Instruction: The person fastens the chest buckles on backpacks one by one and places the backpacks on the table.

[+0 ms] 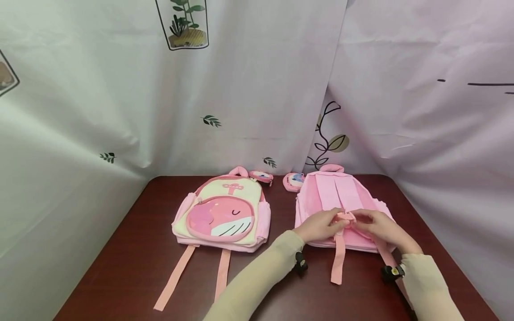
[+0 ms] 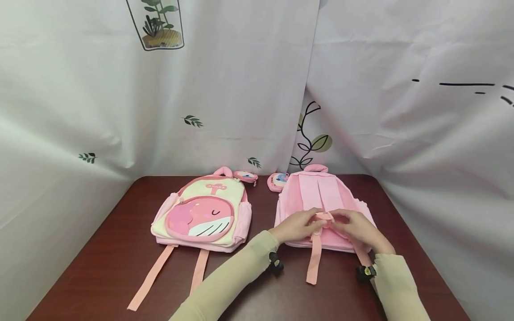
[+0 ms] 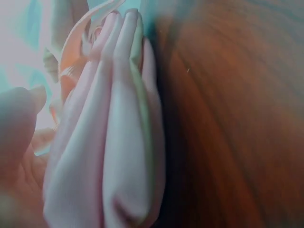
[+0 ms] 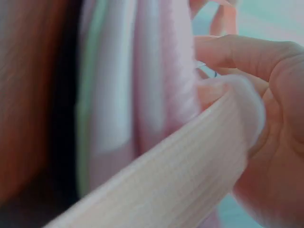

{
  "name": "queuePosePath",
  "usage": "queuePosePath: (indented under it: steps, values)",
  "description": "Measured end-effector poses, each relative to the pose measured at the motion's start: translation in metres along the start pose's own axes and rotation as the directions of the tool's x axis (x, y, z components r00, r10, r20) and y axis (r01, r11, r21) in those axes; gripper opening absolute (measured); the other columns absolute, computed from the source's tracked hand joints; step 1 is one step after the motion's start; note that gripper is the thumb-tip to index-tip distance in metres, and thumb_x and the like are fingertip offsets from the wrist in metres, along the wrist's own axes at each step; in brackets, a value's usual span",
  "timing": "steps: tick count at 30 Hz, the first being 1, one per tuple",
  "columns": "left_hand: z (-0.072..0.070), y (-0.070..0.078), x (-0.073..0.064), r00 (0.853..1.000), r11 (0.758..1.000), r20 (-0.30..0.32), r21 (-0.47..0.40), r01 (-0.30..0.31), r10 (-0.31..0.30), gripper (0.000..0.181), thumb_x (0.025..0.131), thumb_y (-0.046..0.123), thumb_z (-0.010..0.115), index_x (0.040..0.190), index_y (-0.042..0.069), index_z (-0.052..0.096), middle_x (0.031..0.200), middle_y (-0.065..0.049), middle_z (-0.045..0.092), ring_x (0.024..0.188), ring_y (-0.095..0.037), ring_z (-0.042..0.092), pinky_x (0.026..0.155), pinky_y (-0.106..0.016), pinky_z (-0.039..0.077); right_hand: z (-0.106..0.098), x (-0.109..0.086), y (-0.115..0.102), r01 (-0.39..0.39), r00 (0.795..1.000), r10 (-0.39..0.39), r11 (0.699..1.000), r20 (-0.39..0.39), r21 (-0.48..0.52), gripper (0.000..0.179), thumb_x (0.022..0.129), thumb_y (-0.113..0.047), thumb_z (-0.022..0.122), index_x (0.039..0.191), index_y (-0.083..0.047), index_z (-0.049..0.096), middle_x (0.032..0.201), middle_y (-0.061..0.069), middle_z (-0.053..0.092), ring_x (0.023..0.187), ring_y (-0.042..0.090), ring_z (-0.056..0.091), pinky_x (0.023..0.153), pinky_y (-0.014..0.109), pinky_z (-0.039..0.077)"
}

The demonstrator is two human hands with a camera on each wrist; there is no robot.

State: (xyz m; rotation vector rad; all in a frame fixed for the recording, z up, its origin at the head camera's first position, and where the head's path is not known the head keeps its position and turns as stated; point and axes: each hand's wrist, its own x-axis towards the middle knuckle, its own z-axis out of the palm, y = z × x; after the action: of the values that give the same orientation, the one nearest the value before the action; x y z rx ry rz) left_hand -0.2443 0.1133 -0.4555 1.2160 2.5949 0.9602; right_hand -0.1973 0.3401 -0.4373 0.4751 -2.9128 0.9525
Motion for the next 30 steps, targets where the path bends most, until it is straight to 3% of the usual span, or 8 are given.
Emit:
queuePosePath:
  steps: [3, 7, 12, 17, 21, 24, 27, 30]
  values:
    - [-0.011, -0.006, -0.006, 1.0, 1.0, 0.009, -0.01, -0.019, 0.019, 0.047, 0.105, 0.039, 0.053, 0.144, 0.012, 0.053, 0.1, 0.002, 0.068, 0.09, -0.005, 0.061, 0.084, -0.016, 0.047, -0.002, 0.005, -0.01, 0.042, 0.999, -0.043, 0.997, 0.025, 0.057, 0.041, 0.093, -0.016, 0.073, 0.13, -0.003, 0.066, 0.122, 0.014, 0.068, 0.11, 0.029, 0.062, 0.092, 0.034, 0.05]
    - [-0.034, -0.019, -0.018, 1.0, 0.997, -0.014, 0.079, 0.001, 0.001, 0.045, 0.107, 0.04, 0.048, 0.141, 0.011, 0.057, 0.116, -0.005, 0.068, 0.108, -0.01, 0.062, 0.095, -0.021, 0.046, -0.003, 0.014, -0.027, 0.072, 0.996, -0.079, 0.985, 0.042, 0.154, 0.049, 0.095, -0.017, 0.07, 0.139, 0.0, 0.058, 0.136, 0.016, 0.062, 0.122, 0.043, 0.057, 0.101, 0.045, 0.047]
    - [-0.068, -0.036, -0.039, 0.999, 0.982, -0.024, 0.183, 0.039, -0.035, 0.049, 0.108, 0.041, 0.043, 0.143, 0.01, 0.056, 0.141, -0.007, 0.058, 0.133, -0.017, 0.05, 0.111, -0.029, 0.038, 0.003, 0.027, -0.053, 0.075, 0.995, -0.089, 0.966, 0.047, 0.247, 0.05, 0.096, -0.022, 0.07, 0.141, -0.004, 0.058, 0.139, 0.011, 0.06, 0.129, 0.044, 0.052, 0.106, 0.06, 0.039]
    - [-0.111, -0.061, -0.07, 0.996, 0.969, -0.07, 0.238, 0.064, -0.049, 0.048, 0.107, 0.037, 0.048, 0.142, 0.005, 0.055, 0.144, -0.013, 0.055, 0.136, -0.028, 0.048, 0.114, -0.039, 0.036, 0.017, 0.044, -0.075, 0.128, 0.991, -0.133, 0.966, 0.007, 0.225, 0.048, 0.095, -0.021, 0.071, 0.139, -0.004, 0.06, 0.138, 0.011, 0.061, 0.124, 0.042, 0.056, 0.103, 0.058, 0.043]
    - [-0.151, -0.082, -0.102, 0.987, 0.95, -0.107, 0.276, 0.146, -0.12, 0.049, 0.106, 0.038, 0.051, 0.143, 0.005, 0.054, 0.146, -0.015, 0.052, 0.137, -0.031, 0.046, 0.114, -0.045, 0.035, 0.033, 0.061, -0.093, 0.166, 0.986, -0.166, 0.964, -0.02, 0.207, 0.047, 0.095, -0.022, 0.071, 0.137, -0.004, 0.061, 0.136, 0.012, 0.063, 0.122, 0.04, 0.058, 0.102, 0.057, 0.044]
    - [-0.174, -0.09, -0.126, 0.978, 0.935, -0.141, 0.301, 0.189, -0.152, 0.048, 0.105, 0.036, 0.054, 0.142, 0.006, 0.054, 0.145, -0.015, 0.053, 0.135, -0.032, 0.047, 0.113, -0.048, 0.035, 0.045, 0.073, -0.104, 0.184, 0.983, -0.183, 0.955, -0.026, 0.232, 0.047, 0.095, -0.021, 0.071, 0.136, -0.001, 0.061, 0.135, 0.015, 0.063, 0.125, 0.042, 0.056, 0.104, 0.058, 0.042]
    - [-0.183, -0.09, -0.147, 0.981, 0.933, -0.147, 0.319, 0.167, -0.125, 0.049, 0.104, 0.035, 0.056, 0.142, 0.004, 0.055, 0.144, -0.017, 0.053, 0.137, -0.035, 0.046, 0.114, -0.05, 0.033, 0.057, 0.085, -0.113, 0.172, 0.985, -0.172, 0.952, -0.023, 0.253, 0.048, 0.094, -0.02, 0.071, 0.136, 0.0, 0.061, 0.136, 0.015, 0.062, 0.126, 0.042, 0.056, 0.105, 0.057, 0.042]
    - [-0.179, -0.085, -0.165, 0.986, 0.927, -0.137, 0.349, 0.133, -0.091, 0.051, 0.103, 0.036, 0.058, 0.141, 0.004, 0.055, 0.143, -0.017, 0.054, 0.138, -0.035, 0.045, 0.115, -0.048, 0.034, 0.069, 0.098, -0.121, 0.157, 0.987, -0.159, 0.953, -0.016, 0.258, 0.048, 0.095, -0.02, 0.07, 0.136, 0.001, 0.06, 0.136, 0.016, 0.062, 0.124, 0.04, 0.058, 0.104, 0.054, 0.044]
